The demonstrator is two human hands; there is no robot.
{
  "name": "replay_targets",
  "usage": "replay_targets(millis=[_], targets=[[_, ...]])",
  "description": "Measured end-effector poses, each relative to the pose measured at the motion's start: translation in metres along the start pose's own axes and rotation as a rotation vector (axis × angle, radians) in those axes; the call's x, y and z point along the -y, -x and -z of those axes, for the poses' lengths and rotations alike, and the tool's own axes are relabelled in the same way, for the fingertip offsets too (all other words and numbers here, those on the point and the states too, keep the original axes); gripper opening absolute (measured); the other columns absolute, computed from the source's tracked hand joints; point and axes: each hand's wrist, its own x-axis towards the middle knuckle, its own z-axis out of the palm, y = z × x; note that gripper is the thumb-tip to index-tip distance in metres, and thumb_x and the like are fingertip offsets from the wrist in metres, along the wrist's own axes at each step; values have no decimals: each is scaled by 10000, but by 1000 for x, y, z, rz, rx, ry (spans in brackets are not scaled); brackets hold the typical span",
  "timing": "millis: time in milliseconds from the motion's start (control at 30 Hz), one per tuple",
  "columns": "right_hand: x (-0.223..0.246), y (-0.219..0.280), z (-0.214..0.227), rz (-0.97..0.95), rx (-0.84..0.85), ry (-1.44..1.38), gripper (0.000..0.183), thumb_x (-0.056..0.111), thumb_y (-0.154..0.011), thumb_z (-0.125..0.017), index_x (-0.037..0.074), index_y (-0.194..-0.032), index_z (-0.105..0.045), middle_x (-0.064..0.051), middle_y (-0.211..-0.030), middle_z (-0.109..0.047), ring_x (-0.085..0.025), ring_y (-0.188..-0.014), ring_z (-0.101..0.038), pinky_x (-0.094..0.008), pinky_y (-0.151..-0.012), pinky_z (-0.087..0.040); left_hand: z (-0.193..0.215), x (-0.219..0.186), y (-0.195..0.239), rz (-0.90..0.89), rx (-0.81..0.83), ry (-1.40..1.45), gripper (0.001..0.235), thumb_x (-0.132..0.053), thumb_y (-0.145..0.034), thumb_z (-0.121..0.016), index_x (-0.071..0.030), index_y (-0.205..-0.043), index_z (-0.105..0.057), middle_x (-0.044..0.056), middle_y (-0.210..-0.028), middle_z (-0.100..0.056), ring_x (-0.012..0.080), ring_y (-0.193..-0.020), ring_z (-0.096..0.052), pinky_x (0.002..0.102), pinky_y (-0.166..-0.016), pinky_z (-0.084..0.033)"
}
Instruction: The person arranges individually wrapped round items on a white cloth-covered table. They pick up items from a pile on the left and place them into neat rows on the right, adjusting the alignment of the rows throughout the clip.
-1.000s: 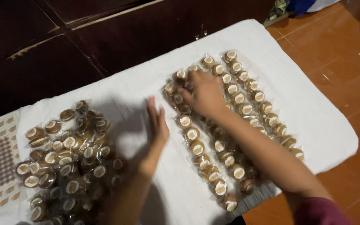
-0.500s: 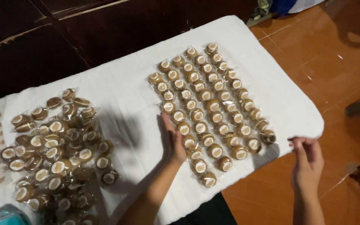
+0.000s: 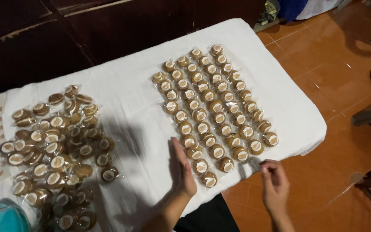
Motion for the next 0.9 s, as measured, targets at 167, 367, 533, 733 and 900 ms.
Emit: replay_targets(millis=[167,367,533,733,900], targets=[[14,15,-15,15,108,-5,94,104,-1025,-559,49,-1000,-631,-82,-1015,-638,-184,-997,-603,-296,-912,-466,-10,6,8,397,75,-88,873,-631,-1033,-151,4,-1613,-3,199,-1722,19,350,-1609,0,464,-1303,-21],[13,45,-26,269,150,275,230,175,-958,-608,4,-1110,-617,-97,-999,-621,-232,-935,-617,-314,-856,-480,-7,16,12,462,22,-105,782,-528,-1051,-112,13,-1607,-5,197,-1716,68,324,-1604,55,445,-1299,29],[59,51,-76,409,895,99,319,322,-1001,-415,35,-1069,-534,-219,-1062,-570,-408,-993,-511,-522,-823,-373,1,112,-15,259,-114,-180,655,-363,-1112,-138,55,-1611,-64,196,-1716,-3,306,-1610,-20,432,-1333,-18],[67,59,-103,463,1150,25,461,224,-1092,-472,-8,-1489,-443,-235,-1556,-448,-379,-1473,-404,-470,-1204,-316,-9,194,-30,72,-113,-293,564,-261,-1146,-157,-2,-1639,-69,85,-1742,-3,217,-1628,-11,358,-1358,-21],[63,44,-101,507,1054,53,452,187,-1074,-468,-48,-1460,-476,-229,-1527,-502,-383,-1454,-441,-490,-1191,-352,-19,185,-35,148,-222,-111,588,-285,-1135,-281,20,-1622,-160,115,-1730,-111,249,-1619,-77,404,-1350,-60]])
